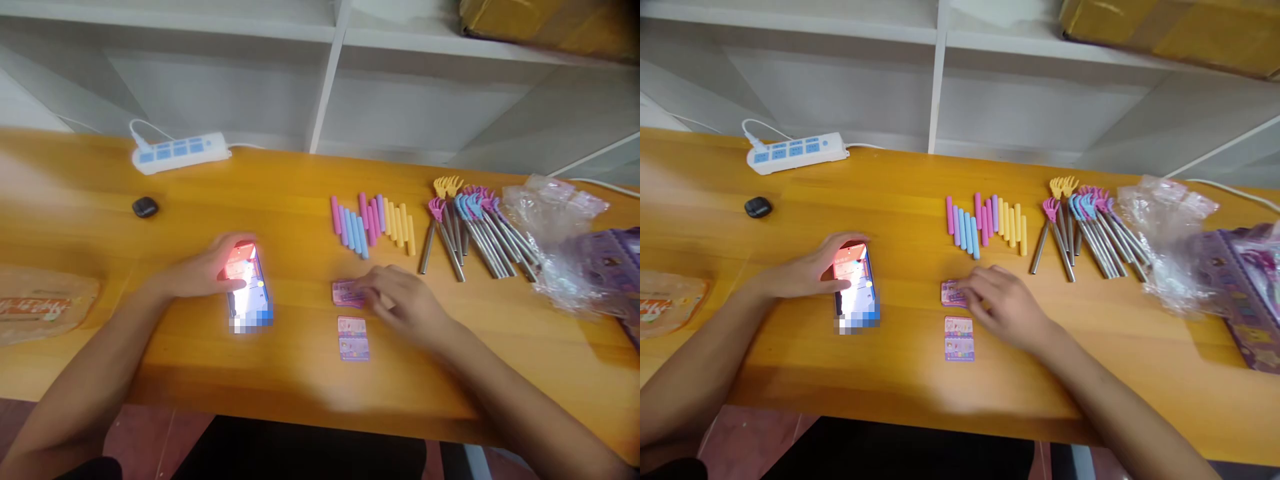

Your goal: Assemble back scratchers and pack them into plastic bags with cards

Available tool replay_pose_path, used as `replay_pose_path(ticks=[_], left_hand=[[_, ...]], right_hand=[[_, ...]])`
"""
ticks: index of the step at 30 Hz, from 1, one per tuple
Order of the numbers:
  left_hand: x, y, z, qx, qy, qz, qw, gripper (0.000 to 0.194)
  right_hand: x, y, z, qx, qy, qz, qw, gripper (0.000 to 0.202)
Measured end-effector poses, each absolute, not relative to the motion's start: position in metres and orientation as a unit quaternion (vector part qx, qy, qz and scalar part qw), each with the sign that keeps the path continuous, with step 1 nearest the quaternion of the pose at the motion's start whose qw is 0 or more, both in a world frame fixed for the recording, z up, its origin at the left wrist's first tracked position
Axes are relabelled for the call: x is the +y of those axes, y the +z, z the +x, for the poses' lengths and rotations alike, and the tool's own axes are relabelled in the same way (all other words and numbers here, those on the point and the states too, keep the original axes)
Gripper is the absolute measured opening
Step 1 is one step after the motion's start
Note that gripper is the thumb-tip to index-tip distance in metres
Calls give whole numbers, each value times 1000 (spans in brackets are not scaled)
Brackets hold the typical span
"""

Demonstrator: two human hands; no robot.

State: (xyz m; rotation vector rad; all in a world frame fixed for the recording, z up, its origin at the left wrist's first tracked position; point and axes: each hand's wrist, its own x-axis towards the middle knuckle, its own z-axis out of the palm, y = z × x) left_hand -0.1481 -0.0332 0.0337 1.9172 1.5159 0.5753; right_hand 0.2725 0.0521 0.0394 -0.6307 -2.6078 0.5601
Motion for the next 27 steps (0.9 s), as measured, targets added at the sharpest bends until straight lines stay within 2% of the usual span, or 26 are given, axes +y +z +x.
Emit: replay_pose_path(ticks=[4, 7, 10, 14, 17, 19, 20, 24, 27], left_hand=[[-29, 31, -149, 621, 186, 720, 249, 59], [-27, 30, -145, 668, 186, 705, 149, 43], [-29, 28, -142, 694, 207, 676, 133, 34], [-27, 22, -136, 722, 368, 532, 246, 29], [-23, 20, -119, 638, 553, 351, 404, 37], [-22, 20, -101, 567, 595, 272, 500, 49], [-22, 21, -90, 549, 603, 248, 523, 50], [-25, 20, -52, 510, 659, 195, 518, 45], [-22, 17, -34, 482, 682, 184, 518, 38]], right_hand=[[23, 44, 215, -961, 175, -198, 86, 25], [7, 38, 175, -958, 187, -214, 35, 53], [2, 29, 147, -947, 224, -231, 22, 70], [6, 19, 133, -923, 284, -256, 34, 82], [8, 15, 133, -906, 312, -281, 49, 64], [11, 14, 133, -890, 339, -298, 70, 52], [13, 15, 133, -879, 361, -300, 84, 52], [22, 20, 129, -803, 509, -286, 122, 68], [26, 17, 126, -747, 567, -320, 131, 65]])
